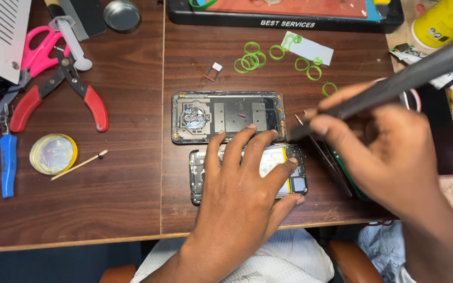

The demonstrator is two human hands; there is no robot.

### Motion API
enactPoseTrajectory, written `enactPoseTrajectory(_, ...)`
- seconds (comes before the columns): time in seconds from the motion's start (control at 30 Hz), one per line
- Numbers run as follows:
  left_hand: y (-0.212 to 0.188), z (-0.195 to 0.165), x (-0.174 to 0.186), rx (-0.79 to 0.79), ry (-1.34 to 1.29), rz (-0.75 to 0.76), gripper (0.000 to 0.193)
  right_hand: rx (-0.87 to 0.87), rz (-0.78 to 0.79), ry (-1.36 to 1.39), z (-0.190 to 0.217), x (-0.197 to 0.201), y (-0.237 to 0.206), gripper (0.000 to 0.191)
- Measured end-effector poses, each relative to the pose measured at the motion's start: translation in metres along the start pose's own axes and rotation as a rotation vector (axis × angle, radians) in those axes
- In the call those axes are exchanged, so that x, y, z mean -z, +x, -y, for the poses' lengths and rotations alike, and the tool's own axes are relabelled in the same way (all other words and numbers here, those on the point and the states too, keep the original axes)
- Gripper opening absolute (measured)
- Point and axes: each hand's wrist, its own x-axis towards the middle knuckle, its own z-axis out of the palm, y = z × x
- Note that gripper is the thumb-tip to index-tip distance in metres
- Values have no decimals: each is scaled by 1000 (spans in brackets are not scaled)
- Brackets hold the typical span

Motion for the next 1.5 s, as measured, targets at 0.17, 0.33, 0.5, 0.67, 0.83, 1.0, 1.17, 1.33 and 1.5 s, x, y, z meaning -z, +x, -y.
enactPoseTrajectory(0.17, 0, -1, 1, -32, 16, -9, 46, 95, -84, 362, -24, -21, 26, 19)
enactPoseTrajectory(0.33, 0, 0, 3, -45, 3, -21, 48, 18, -73, 343, -36, -23, 26, 20)
enactPoseTrajectory(0.5, -1, 1, 10, 16, -82, -183, 31, 33, -115, 415, -20, -15, 17, 18)
enactPoseTrajectory(0.67, 4, 1, 14, 159, -147, -322, 18, -102, -263, 513, 3, -7, -17, 16)
enactPoseTrajectory(0.83, 8, -7, 12, 138, -159, -307, 23, -81, -249, 566, 12, -2, -36, 19)
enactPoseTrajectory(1.0, 9, -14, 8, 140, -193, -294, 18, -83, -253, 551, 12, 0, -40, 20)
enactPoseTrajectory(1.17, 8, -16, 5, 118, -181, -315, 10, -105, -260, 562, 8, 2, -44, 20)
enactPoseTrajectory(1.33, 8, -18, 4, 99, -193, -318, 9, -121, -263, 585, 2, 5, -48, 20)
enactPoseTrajectory(1.5, 7, -20, 5, 63, -242, -341, 9, -186, -247, 741, -12, 9, -53, 19)
